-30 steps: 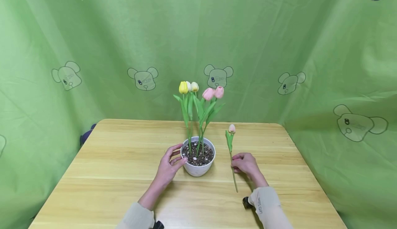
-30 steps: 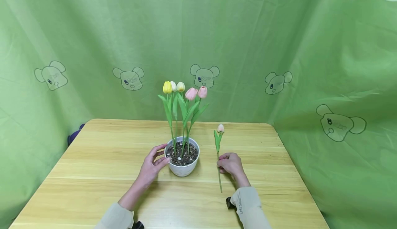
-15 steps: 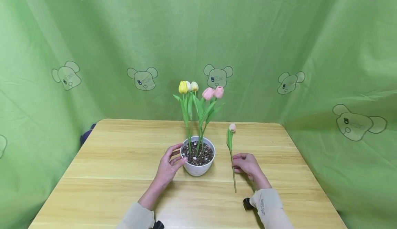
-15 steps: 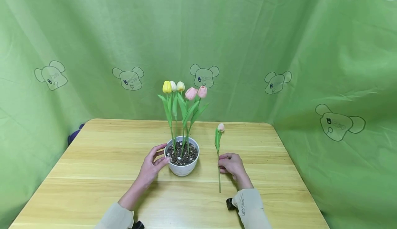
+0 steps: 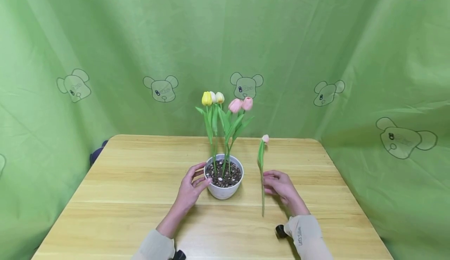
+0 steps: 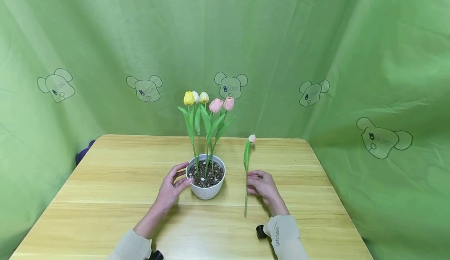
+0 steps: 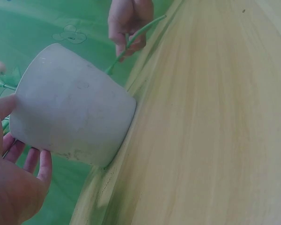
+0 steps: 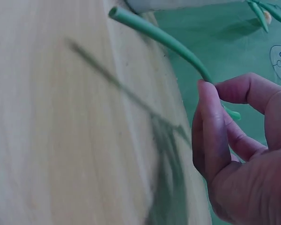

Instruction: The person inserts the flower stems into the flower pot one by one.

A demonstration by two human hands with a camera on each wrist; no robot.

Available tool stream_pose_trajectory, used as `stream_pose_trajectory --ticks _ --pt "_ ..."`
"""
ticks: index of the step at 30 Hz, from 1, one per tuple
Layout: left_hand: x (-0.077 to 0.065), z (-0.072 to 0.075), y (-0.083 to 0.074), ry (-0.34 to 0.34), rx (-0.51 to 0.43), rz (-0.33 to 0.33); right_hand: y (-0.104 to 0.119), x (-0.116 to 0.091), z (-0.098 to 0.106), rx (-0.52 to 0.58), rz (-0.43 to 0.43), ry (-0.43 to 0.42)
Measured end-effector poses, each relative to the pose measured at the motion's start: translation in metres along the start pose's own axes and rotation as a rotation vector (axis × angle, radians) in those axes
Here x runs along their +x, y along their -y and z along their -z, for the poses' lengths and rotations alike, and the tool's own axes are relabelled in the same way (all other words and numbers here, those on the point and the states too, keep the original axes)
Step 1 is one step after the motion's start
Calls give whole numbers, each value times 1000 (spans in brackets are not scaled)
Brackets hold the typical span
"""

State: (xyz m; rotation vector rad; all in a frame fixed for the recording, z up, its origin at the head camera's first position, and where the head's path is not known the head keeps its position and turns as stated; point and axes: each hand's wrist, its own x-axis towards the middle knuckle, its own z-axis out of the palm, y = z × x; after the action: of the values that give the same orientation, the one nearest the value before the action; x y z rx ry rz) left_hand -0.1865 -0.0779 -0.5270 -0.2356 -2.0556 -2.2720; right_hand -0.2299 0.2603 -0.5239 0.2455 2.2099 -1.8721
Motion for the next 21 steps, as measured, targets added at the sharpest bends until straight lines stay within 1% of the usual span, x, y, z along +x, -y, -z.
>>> stream_pose_trajectory --ticks 5,12,21 --pt "1 0 2 2 3 2 7 -3 -1 38 34 22" --pt "1 0 0 2 2 8 21 -9 -3 87 116 30" --pt "0 0 -1 0 1 11 47 -22 -14 210 265 12"
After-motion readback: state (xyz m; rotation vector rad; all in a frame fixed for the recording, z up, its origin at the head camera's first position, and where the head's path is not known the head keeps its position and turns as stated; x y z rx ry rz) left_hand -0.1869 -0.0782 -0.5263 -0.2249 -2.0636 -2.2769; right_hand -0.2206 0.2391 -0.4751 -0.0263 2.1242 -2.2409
